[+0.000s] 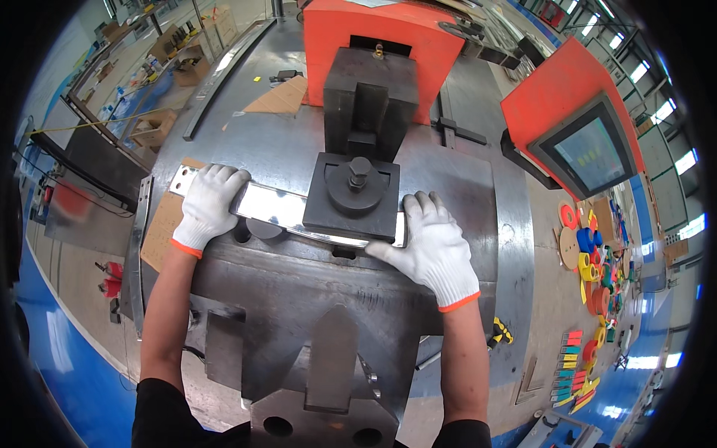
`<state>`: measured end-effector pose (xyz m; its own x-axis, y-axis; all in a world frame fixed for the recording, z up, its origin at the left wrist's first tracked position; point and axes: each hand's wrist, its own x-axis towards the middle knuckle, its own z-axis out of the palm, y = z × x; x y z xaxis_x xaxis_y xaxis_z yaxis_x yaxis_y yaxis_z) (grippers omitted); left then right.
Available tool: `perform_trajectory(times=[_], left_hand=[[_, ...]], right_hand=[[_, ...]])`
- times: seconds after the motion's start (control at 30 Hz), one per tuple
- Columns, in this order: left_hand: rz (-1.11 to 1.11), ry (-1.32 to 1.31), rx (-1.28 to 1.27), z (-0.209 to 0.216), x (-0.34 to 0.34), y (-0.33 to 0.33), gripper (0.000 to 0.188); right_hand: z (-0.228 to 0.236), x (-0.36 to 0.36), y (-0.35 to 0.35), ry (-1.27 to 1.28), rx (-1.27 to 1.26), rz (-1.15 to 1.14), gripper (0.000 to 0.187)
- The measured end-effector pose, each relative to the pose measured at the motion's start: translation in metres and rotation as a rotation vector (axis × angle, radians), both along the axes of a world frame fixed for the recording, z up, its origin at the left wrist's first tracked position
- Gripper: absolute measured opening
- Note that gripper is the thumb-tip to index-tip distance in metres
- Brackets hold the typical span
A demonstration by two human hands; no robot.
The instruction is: The person aligns a long metal bracket on a machine table, uses a tape measure to check dimensions, and repeatedly adjusts the bracket's position. They also handle a small black cylindrical object and a piece of cardboard during the process.
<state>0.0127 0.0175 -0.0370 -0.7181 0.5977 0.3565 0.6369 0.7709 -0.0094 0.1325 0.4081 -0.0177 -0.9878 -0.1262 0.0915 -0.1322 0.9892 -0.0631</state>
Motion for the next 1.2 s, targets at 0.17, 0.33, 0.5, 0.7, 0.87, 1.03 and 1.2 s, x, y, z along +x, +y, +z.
perform_trajectory(times=[0.17, 0.33, 0.5, 0.7, 0.87, 1.03, 1.2], left_hand=[[0.033, -0.043, -0.029, 0.006, 0.0, 0.001, 0.049], [0.02, -0.001, -0.054, 0.005, 0.002, 0.001, 0.045], [0.039, -0.032, -0.068, 0.005, 0.001, 0.0, 0.047], [0.04, -0.055, -0.087, 0.001, -0.001, 0.002, 0.054], [0.065, -0.06, -0.101, 0.0, -0.001, -0.001, 0.057], [0.066, -0.065, -0.108, 0.002, 0.001, 0.0, 0.056], [0.034, -0.038, -0.097, 0.003, -0.002, -0.001, 0.053]], right_hand=[[0.016, -0.002, -0.007, -0.126, 0.017, -0.029, 0.12], [0.021, 0.0, -0.01, -0.171, 0.0, -0.06, 0.124], [0.017, -0.001, -0.01, -0.163, 0.011, -0.063, 0.123], [0.017, 0.001, -0.009, -0.149, 0.022, -0.075, 0.12], [0.013, 0.0, -0.008, -0.11, 0.021, -0.047, 0.116], [0.011, 0.0, -0.008, -0.098, 0.019, -0.044, 0.114], [0.004, 0.001, -0.004, -0.068, 0.032, -0.032, 0.113]])
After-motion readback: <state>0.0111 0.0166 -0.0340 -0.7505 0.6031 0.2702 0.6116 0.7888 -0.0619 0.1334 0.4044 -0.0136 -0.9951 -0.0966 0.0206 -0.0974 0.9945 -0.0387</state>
